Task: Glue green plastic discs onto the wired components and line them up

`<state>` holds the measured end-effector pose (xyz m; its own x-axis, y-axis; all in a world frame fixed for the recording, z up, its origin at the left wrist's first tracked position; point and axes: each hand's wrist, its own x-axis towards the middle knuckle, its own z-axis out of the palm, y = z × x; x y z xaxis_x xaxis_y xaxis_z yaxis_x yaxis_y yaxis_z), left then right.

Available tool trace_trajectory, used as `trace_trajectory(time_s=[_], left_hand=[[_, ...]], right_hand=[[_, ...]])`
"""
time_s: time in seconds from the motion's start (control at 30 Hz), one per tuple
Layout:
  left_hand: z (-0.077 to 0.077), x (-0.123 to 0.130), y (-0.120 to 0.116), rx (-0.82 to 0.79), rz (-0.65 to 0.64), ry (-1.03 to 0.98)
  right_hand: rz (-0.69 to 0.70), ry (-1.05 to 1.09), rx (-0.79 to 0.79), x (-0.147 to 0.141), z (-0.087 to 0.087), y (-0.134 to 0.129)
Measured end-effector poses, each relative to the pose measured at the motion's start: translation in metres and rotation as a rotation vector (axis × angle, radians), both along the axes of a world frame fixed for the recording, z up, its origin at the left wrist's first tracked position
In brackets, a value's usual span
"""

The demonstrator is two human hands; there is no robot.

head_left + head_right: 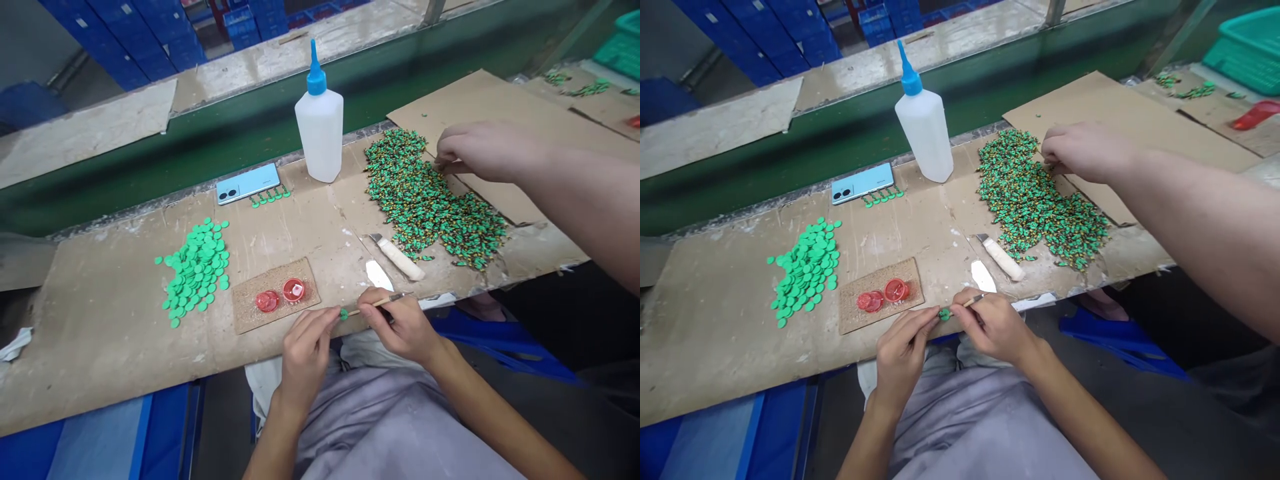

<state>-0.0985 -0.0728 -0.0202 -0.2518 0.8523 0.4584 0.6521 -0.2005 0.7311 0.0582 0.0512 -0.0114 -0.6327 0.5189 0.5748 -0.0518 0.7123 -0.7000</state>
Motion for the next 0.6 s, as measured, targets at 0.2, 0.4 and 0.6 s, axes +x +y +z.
trace_trajectory(time_s=[0.2, 0.4, 0.6], left_hand=[[0.0017, 0.0000, 0.0000, 0.008, 0.002, 0.003], [0.0031, -0.0006, 0.0018, 0.006, 0.001, 0.008], [0.0025, 0.0004, 0.0003, 0.016, -0.002, 0.012]], right_hand=[[0.004, 0.018, -0.023, -0.0005, 0.0006, -0.0002], [0.015, 0.017, -0.007, -0.0015, -0.0016, -0.0003], [0.000, -0.002, 0.004, -0.0009, -0.0019, -0.0003]])
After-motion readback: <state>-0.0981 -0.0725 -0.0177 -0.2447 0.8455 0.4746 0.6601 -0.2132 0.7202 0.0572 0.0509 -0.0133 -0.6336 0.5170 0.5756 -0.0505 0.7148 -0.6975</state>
